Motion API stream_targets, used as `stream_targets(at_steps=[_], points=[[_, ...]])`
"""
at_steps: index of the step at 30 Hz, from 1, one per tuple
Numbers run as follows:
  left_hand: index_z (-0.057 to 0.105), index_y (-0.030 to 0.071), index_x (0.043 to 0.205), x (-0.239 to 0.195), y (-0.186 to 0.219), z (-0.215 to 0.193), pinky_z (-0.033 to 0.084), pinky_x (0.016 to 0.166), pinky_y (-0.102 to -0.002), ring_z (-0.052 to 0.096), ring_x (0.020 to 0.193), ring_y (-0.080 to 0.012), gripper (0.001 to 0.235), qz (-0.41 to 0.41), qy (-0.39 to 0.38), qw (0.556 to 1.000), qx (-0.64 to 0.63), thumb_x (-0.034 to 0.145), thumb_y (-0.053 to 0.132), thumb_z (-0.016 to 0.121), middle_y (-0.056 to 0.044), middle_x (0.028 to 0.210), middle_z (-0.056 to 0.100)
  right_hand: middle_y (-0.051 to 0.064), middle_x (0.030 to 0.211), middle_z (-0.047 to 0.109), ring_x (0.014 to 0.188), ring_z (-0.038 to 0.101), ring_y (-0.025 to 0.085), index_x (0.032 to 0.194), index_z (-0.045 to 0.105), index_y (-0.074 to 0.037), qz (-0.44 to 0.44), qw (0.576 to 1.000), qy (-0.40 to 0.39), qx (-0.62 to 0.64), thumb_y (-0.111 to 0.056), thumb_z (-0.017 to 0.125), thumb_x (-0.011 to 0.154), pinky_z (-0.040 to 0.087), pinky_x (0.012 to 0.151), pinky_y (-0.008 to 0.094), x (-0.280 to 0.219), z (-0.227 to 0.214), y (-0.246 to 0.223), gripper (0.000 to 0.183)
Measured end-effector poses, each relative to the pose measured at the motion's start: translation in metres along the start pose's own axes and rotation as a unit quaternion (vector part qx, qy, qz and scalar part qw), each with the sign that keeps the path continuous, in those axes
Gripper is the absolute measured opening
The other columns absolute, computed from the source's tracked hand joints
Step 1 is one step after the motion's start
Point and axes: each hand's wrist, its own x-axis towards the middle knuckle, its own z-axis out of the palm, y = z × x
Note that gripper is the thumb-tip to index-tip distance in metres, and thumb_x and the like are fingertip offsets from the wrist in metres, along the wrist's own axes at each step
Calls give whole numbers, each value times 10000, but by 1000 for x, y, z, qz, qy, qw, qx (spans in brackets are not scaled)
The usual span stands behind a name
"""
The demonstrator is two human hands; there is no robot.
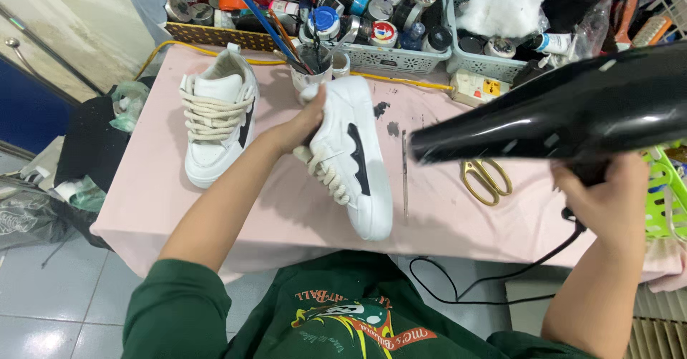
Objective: The person applies black dye to the wave-patterned side of a white sneaker using a brush, dries the area with a hair dryer, and continues painting the black design.
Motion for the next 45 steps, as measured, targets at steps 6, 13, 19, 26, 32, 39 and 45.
stream_targets(at_steps=[6, 13, 19, 26, 32, 39, 45], points=[[266, 23, 1584, -26, -86, -15, 376, 1175, -363, 457, 1414, -239, 999, 107, 137, 985, -8, 934, 782, 278, -147, 1569, 440, 83, 780, 615, 607, 589, 157, 1111, 541, 32, 245, 951, 76, 175, -36, 723, 999, 456, 528, 296, -24, 7, 43, 224], [438, -60, 1398, -40, -119, 29, 451, 1051, -354, 548, 1233, -210, 646, 144, 132, 959, 205, 982, 382, 659, -150, 1343, 583, 74, 766, 637, 586, 614, 151, 1043, 611, 47, 355, 910, 69, 204, -76, 750, 949, 495, 517, 299, -57, 40, 132, 208], [638, -48, 1211, -34, -124, 50, 560, 866, -301, 654, 1009, -150, 382, 211, 116, 963, 121, 964, 232, 722, -82, 1127, 705, 137, 768, 658, 608, 631, 197, 981, 635, 44, 340, 932, 90, 84, -165, 769, 954, 498, 561, 353, -72, 72, 171, 250], [594, -47, 1212, -29, -137, 61, 514, 886, -299, 585, 991, -156, 377, 170, 158, 953, 196, 1047, 292, 580, -77, 1093, 653, 193, 896, 712, 881, 650, 381, 962, 713, 10, 167, 911, 91, -365, -396, 871, 942, 530, 781, 471, -75, 74, 165, 436], [574, -39, 1231, -55, -111, 79, 452, 1004, -388, 567, 1057, -292, 440, 167, 203, 911, 318, 1100, 363, 451, -187, 1138, 632, 121, 1031, 595, 853, 576, 208, 1145, 597, 11, 124, 945, 239, -184, -107, 776, 1022, 501, 759, 304, -64, 78, 105, 247], [267, -147, 1500, -106, -59, 109, 230, 1156, -548, 277, 1413, -552, 771, 200, 186, 813, 514, 1042, 403, 553, -408, 1510, 303, 22, 1009, 606, 876, 577, 49, 1177, 569, -2, 117, 948, 264, 136, -8, 705, 1144, 462, 738, 176, -32, 127, 26, 140], [513, 62, 1431, -146, 10, 105, 535, 961, -414, 694, 1153, -288, 584, 37, 163, 888, 428, 977, 429, 545, -164, 1278, 695, 18, 1060, 627, 900, 596, 70, 1142, 569, -22, 51, 971, 106, 209, 18, 681, 994, 519, 703, 215, 21, 167, -56, 190]])
